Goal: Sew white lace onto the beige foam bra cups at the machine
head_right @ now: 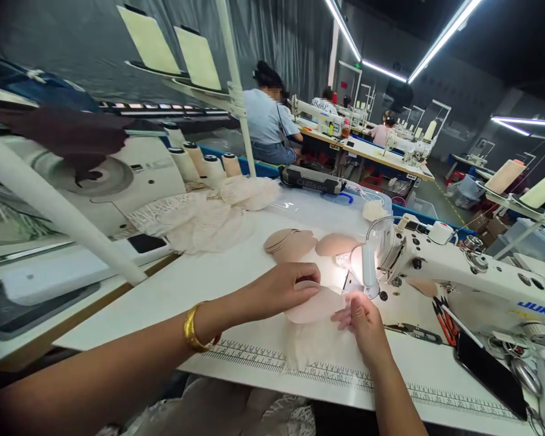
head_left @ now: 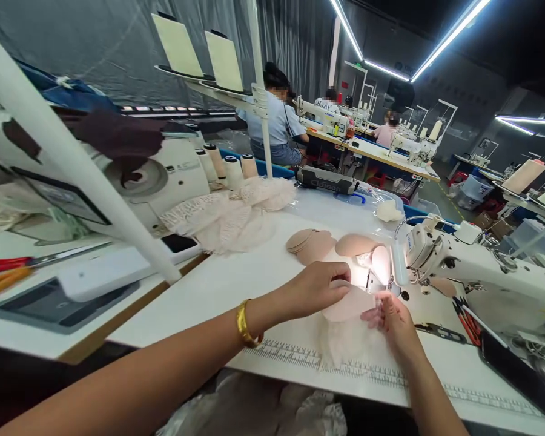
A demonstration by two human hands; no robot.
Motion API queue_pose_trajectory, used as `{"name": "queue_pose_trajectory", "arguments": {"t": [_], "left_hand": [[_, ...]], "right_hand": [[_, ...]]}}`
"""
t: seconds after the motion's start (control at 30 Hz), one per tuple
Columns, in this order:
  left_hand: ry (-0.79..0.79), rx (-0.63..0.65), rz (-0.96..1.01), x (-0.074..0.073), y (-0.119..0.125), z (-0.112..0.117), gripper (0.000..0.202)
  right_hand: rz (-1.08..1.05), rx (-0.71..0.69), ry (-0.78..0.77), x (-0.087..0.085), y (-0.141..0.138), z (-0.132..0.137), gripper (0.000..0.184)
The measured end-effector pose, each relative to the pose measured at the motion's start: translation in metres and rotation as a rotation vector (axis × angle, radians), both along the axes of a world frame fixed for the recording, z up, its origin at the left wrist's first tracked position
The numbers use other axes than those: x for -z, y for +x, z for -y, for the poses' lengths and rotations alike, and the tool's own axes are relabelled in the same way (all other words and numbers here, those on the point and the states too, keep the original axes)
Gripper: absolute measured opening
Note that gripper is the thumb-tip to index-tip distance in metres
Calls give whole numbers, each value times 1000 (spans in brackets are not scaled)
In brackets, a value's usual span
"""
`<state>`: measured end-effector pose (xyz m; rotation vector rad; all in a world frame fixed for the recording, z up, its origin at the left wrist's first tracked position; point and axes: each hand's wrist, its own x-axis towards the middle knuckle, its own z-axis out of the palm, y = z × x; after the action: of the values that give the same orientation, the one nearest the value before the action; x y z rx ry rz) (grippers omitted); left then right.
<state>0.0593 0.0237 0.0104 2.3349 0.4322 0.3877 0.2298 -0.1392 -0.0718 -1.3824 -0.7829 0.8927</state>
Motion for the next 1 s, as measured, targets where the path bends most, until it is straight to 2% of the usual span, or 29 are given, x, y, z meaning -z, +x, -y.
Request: {"name": "queue_pose_trajectory", "arguments": {"t": [0.1,0.17,0.23,0.3,0.37,0.4,0.47,0.57,0.67,0.73,0.8,0.9,1.0], "left_hand": [[110,23,-43,0,12,1,9],[142,113,-44,-3,19,-3,13],[88,318,-64,-8,27,-9,39],[-31,566,-129,-12,35,-13,61],[-160,724,-217,-15,42,-17,59],[-199,756,-247,-16,44,-18,52],[-198,734,-251,-19,45,-18,34],[-11,569,-92,-20,39,-15,17],[379,365,132,-14,30,-14,13],[704,302,200,-5,24,-13,12],[912,325,184,6,21,-11,12],[940,449,170,22,25,-5,17],[959,548,218,33,43,-3,17]], "right_hand": [[154,-6,-3,-6,-5,0,49],[246,-35,-4,-13,-11,3,45],[344,-116,-27,-25,-15,8,41],[453,-221,-60,-39,-15,16,34],[594,-303,-76,-56,-12,24,28],[676,-322,-75,-64,-9,27,26],[870,-291,-40,-78,-2,32,21],[1235,-45,116,-86,3,32,16],[1536,207,328,-74,3,25,18],[1624,237,388,-56,5,17,30],[1664,187,368,-34,12,10,33],[1693,9,337,-7,32,4,29],[1680,-199,315,5,55,1,30]]}}
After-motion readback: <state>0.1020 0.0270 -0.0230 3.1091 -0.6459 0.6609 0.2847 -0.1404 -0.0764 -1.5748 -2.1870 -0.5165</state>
